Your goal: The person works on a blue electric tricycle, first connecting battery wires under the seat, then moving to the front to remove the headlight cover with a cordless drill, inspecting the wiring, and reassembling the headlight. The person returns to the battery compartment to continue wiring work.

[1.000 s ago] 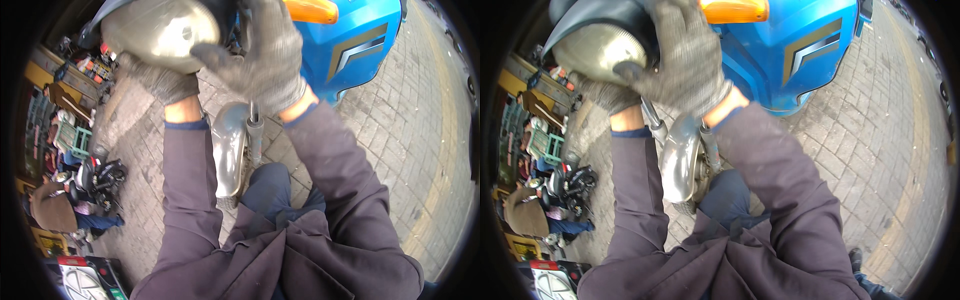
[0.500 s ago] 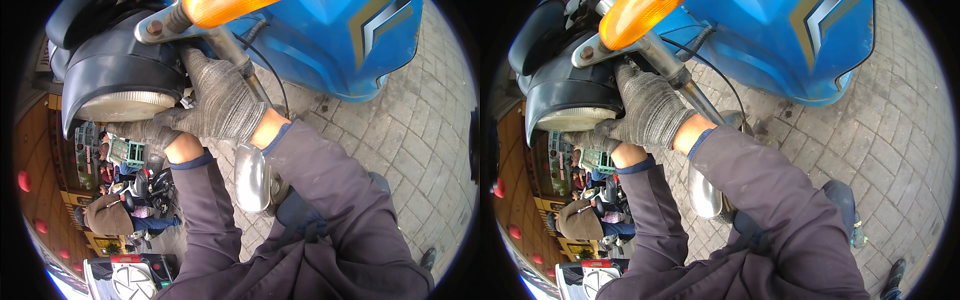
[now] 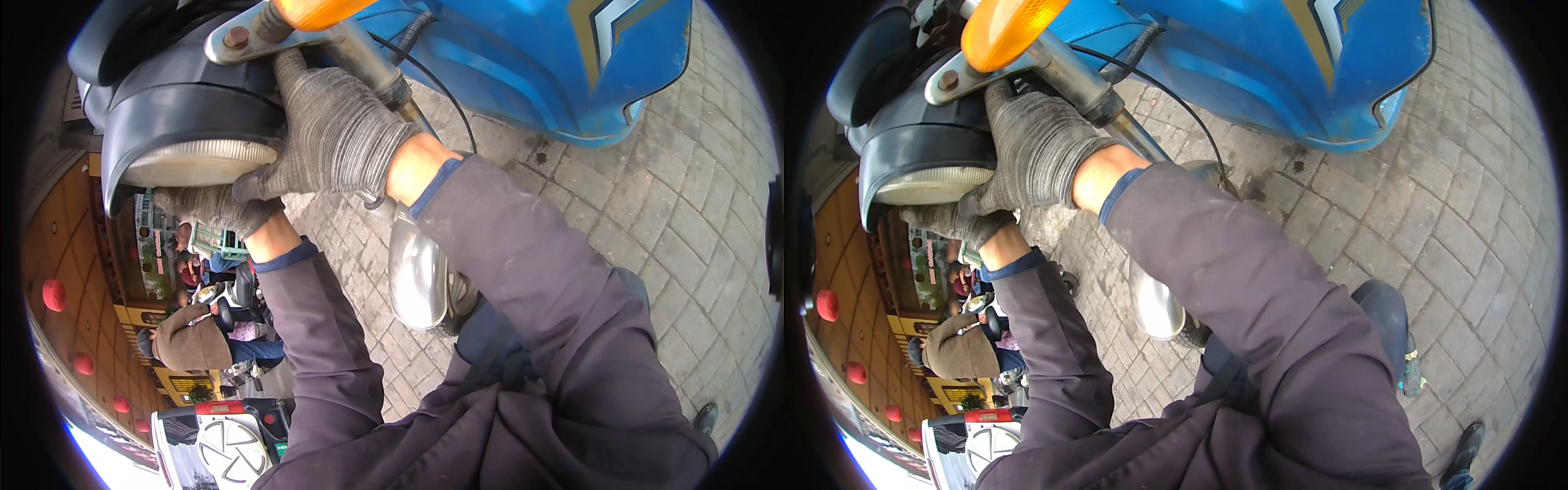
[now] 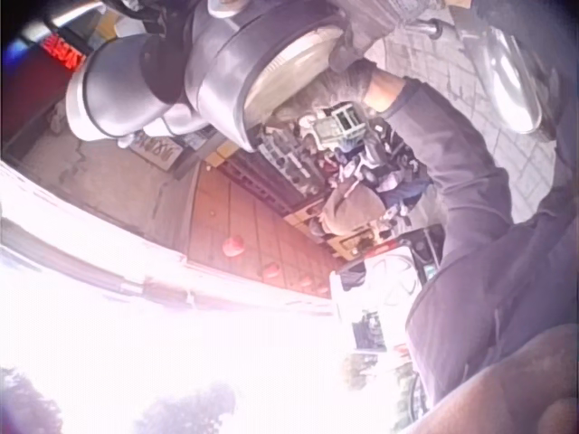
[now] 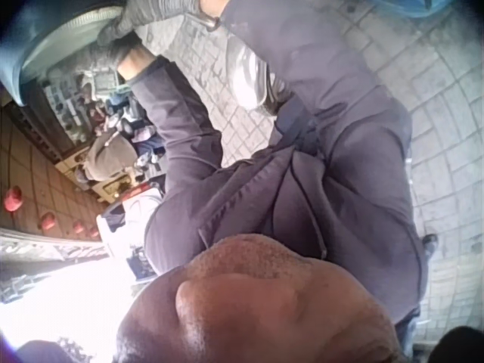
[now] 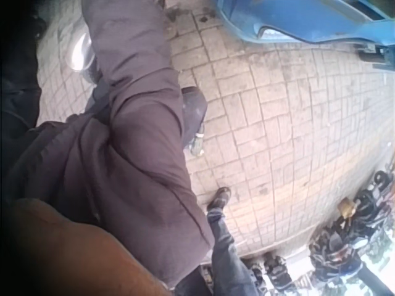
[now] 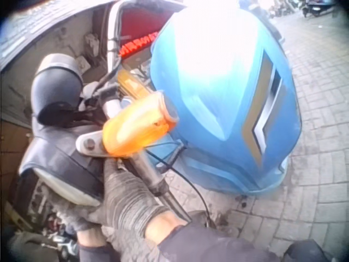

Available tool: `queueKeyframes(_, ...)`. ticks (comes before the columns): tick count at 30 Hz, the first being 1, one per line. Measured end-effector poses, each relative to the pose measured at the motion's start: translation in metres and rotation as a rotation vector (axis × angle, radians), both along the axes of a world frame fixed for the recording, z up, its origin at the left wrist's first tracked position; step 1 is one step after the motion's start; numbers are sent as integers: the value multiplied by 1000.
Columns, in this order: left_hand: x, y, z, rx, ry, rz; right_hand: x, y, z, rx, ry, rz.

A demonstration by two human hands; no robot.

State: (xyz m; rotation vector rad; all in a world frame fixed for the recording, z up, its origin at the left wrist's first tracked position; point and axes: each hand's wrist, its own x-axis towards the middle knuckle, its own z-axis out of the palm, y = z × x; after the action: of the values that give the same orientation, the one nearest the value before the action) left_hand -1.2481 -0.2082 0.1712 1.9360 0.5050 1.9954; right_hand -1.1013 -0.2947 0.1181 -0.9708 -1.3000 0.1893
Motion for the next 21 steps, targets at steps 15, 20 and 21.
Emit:
queueKeyframes(15,-27,-17,10,274,353,104,1,-11,7,-76,-38,-59)
queueKeyframes(20,-40,-7,27,560,708,611,0,-16,7,-103,-4,-21)
queueKeyframes(21,-41,-4,22,81,212,28,-1,-17,6,-20,-41,-104)
